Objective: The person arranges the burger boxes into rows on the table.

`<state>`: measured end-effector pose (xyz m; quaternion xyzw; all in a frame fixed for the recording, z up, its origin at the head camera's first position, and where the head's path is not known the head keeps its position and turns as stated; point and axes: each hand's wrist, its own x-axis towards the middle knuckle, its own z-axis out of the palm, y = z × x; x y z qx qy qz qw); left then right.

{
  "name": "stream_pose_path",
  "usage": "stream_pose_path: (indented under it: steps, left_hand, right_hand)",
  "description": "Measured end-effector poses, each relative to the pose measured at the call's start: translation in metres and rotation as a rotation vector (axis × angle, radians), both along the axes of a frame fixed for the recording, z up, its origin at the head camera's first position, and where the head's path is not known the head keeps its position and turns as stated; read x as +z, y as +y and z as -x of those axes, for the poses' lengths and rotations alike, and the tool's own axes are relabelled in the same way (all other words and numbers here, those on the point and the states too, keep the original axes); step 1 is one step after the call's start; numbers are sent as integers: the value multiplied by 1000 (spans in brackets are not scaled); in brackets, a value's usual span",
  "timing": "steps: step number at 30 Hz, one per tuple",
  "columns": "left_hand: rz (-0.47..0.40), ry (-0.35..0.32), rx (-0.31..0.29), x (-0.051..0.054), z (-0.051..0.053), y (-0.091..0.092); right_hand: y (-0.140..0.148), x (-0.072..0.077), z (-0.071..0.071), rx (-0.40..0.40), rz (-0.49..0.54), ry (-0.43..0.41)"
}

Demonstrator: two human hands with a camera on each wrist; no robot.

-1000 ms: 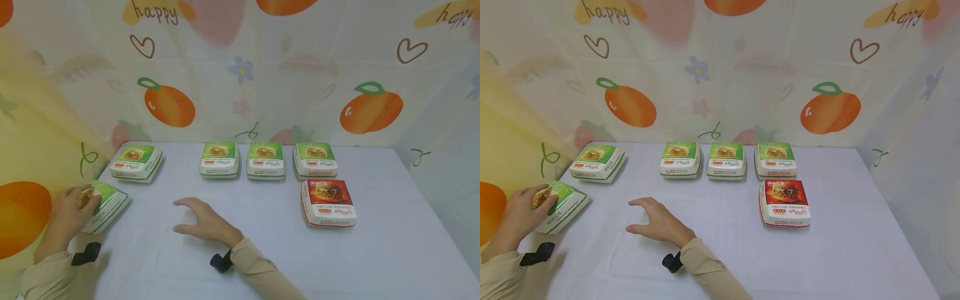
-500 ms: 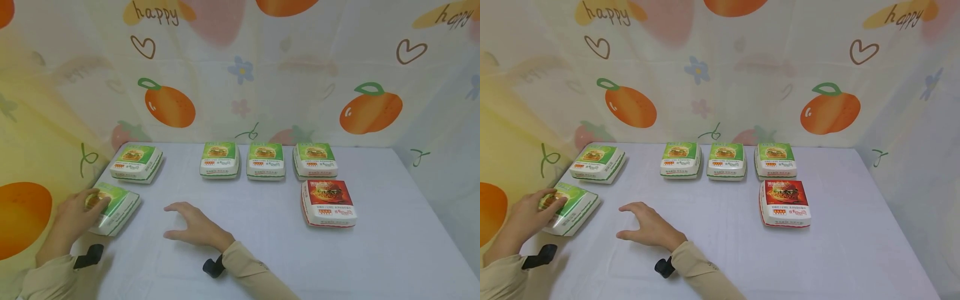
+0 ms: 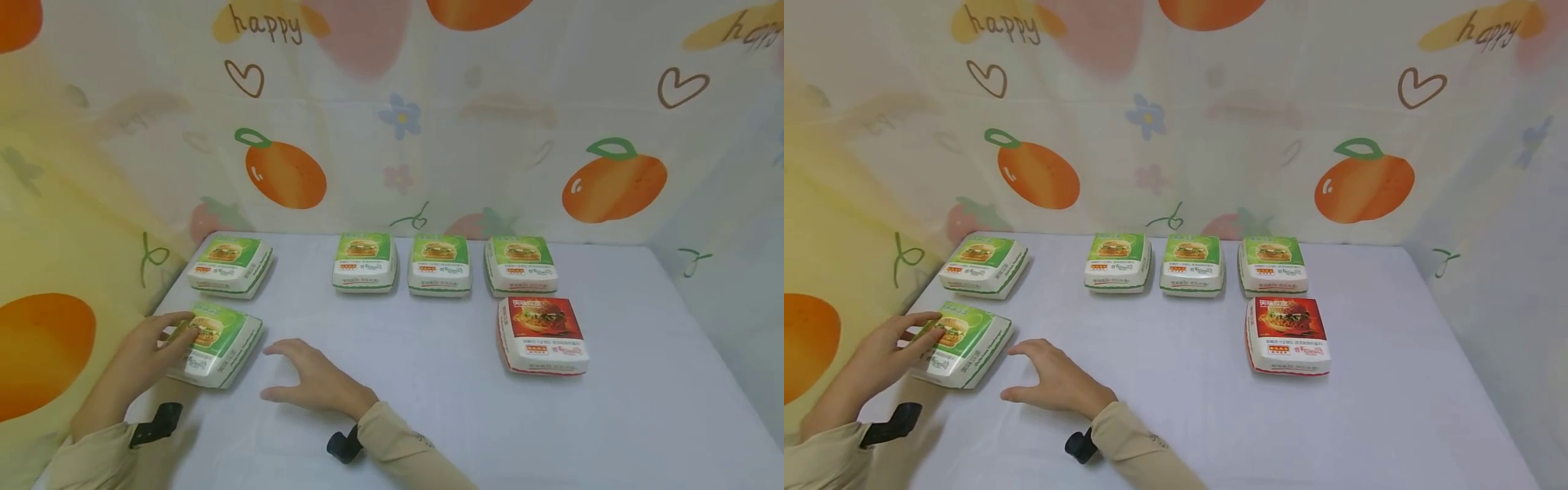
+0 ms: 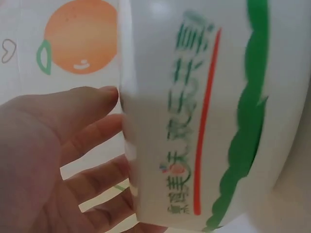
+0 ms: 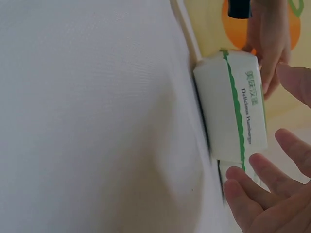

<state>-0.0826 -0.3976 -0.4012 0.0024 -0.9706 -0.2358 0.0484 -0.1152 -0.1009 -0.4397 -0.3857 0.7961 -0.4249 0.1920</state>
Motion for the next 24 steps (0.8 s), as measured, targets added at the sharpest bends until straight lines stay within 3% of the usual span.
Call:
stream_pose_path:
  steps: [14, 19, 24]
  left_hand:
    - [-31, -233, 42, 3, 0, 6]
    - [-45, -247, 44, 2, -2, 9]
    - [-85, -260, 36, 3, -5, 13]
  right_hand:
    - [-13, -4, -7, 102, -50, -70]
    - [-15, -5, -8, 135, -75, -78]
    - [-15, -7, -8, 102, -62, -86]
